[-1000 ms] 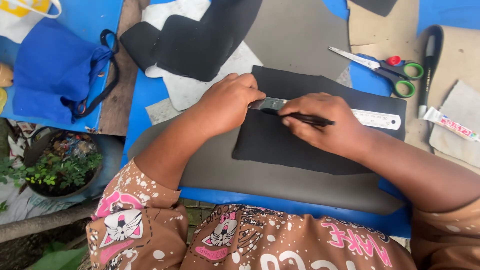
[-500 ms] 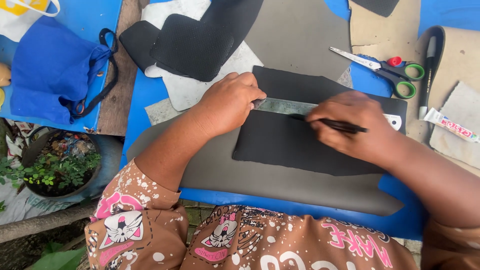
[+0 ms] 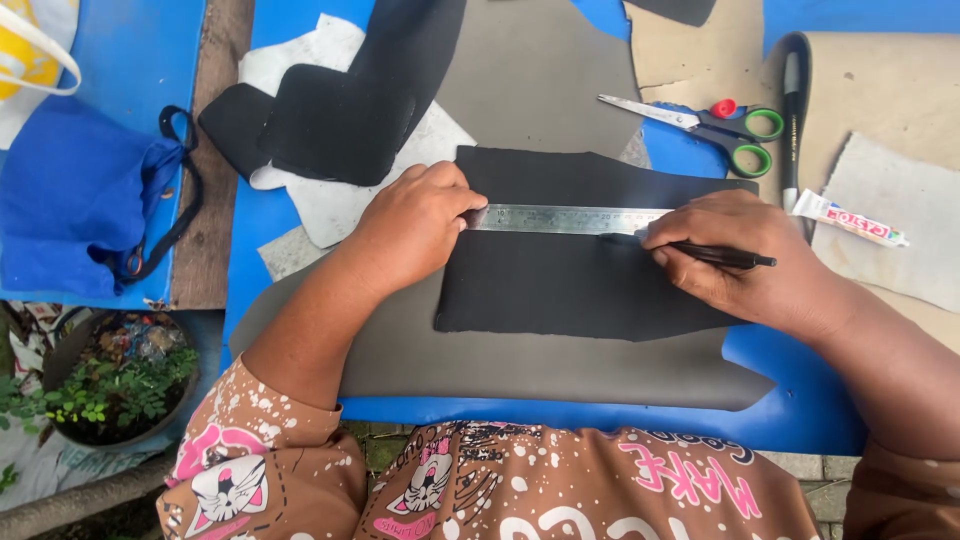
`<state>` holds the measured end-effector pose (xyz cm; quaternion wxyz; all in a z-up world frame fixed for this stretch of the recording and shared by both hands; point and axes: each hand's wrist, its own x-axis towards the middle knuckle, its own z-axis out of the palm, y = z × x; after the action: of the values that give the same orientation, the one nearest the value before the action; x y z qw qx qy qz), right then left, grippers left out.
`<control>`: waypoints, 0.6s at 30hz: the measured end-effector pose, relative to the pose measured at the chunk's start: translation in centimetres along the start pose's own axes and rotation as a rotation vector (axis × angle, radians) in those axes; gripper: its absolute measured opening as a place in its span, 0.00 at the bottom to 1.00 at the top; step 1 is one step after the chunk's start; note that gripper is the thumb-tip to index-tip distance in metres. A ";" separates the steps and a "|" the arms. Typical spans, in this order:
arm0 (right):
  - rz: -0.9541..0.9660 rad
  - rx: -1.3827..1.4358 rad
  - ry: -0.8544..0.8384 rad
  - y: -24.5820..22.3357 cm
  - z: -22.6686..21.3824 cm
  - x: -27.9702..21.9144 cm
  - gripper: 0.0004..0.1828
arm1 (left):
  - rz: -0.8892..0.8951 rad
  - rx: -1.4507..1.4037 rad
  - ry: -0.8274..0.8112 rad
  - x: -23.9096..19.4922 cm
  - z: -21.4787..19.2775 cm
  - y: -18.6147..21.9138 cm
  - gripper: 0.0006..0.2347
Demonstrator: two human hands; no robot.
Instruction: Marking lines on leather pieces using a ruler and a marker for layout
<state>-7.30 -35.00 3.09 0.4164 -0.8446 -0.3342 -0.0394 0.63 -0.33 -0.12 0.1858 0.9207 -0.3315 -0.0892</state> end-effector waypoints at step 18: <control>0.229 -0.239 -0.074 1.7 -5.4 -5.2 0.07 | 0.024 0.032 0.019 -0.3 0.3 -0.3 0.12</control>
<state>-9.16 -42.41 3.63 0.3023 -0.9215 -0.2439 0.0002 0.50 -0.05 -0.49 0.1750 0.9203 -0.3423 -0.0731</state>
